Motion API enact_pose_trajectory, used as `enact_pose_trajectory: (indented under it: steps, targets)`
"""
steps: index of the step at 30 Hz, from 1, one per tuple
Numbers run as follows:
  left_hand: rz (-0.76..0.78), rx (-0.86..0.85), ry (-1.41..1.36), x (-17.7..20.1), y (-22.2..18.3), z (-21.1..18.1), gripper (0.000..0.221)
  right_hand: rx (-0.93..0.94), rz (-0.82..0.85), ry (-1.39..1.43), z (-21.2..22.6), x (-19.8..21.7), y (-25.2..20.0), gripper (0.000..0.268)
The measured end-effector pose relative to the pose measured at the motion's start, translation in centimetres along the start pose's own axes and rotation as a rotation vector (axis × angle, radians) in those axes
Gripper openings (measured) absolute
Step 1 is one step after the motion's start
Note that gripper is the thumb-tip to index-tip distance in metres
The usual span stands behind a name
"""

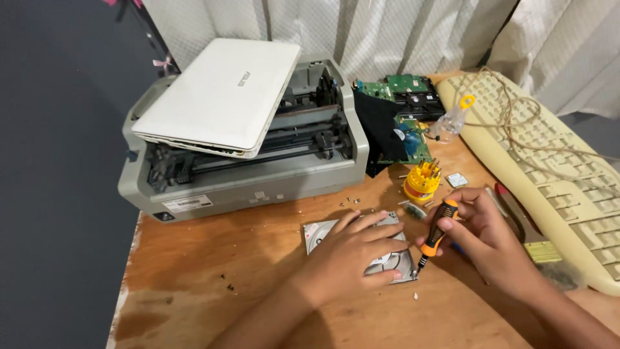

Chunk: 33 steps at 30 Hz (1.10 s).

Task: Disassembling a hard drive by removing screws and the PCB using a screwdriver

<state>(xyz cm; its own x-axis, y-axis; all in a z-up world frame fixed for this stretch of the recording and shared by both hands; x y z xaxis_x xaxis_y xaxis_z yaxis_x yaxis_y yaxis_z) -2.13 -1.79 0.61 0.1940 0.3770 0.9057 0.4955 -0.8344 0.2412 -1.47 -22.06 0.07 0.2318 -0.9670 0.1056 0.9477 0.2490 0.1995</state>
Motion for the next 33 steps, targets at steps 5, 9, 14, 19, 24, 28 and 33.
enact_pose_trajectory:
  steps: [5, 9, 14, 19, 24, 28, 33]
  targets:
    - [0.000, 0.002, -0.012, 0.1, 0.0, 0.0, 0.046, -0.011, -0.023, -0.050, -0.3, 0.2, -0.2, 0.031]
    - [0.021, 0.018, -0.039, 0.4, 0.0, -0.2, 0.047, 0.006, -0.008, -0.045, 0.4, -0.1, -0.5, 0.032]
    - [0.024, -0.009, -0.026, 0.6, 0.1, -0.4, 0.041, 0.309, 0.175, -0.292, 4.3, -1.6, -1.7, 0.038]
    - [0.022, 0.008, -0.011, 0.4, 0.1, -0.3, 0.043, 0.384, 0.167, -0.410, 5.3, -1.3, -2.2, 0.040]
    - [0.027, 0.004, -0.015, 0.1, 0.1, -0.1, 0.046, 0.562, 0.127, -0.522, 6.2, -2.0, -2.9, 0.040]
    - [0.002, -0.009, -0.018, 0.3, 0.1, -0.1, 0.043, 0.504, 0.146, -0.459, 6.3, -1.6, -2.3, 0.038]
    - [0.007, -0.001, -0.016, 0.2, 0.1, 0.0, 0.044, 0.357, 0.303, -0.255, 5.9, -2.0, -2.0, 0.030]
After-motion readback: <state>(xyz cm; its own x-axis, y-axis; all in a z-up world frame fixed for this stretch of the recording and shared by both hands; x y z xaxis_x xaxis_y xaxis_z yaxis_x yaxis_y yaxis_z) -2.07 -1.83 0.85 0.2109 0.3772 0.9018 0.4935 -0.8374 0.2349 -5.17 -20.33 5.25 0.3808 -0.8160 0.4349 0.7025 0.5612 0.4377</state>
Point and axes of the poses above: each hand's wrist, its own y-axis towards the middle knuckle, its own x-axis out of the back of the hand, z = x × y, the point moved 7 cm from there along y, towards the middle knuckle, and after that the axes turned 9 degrees about z, right-handed, at the moved point
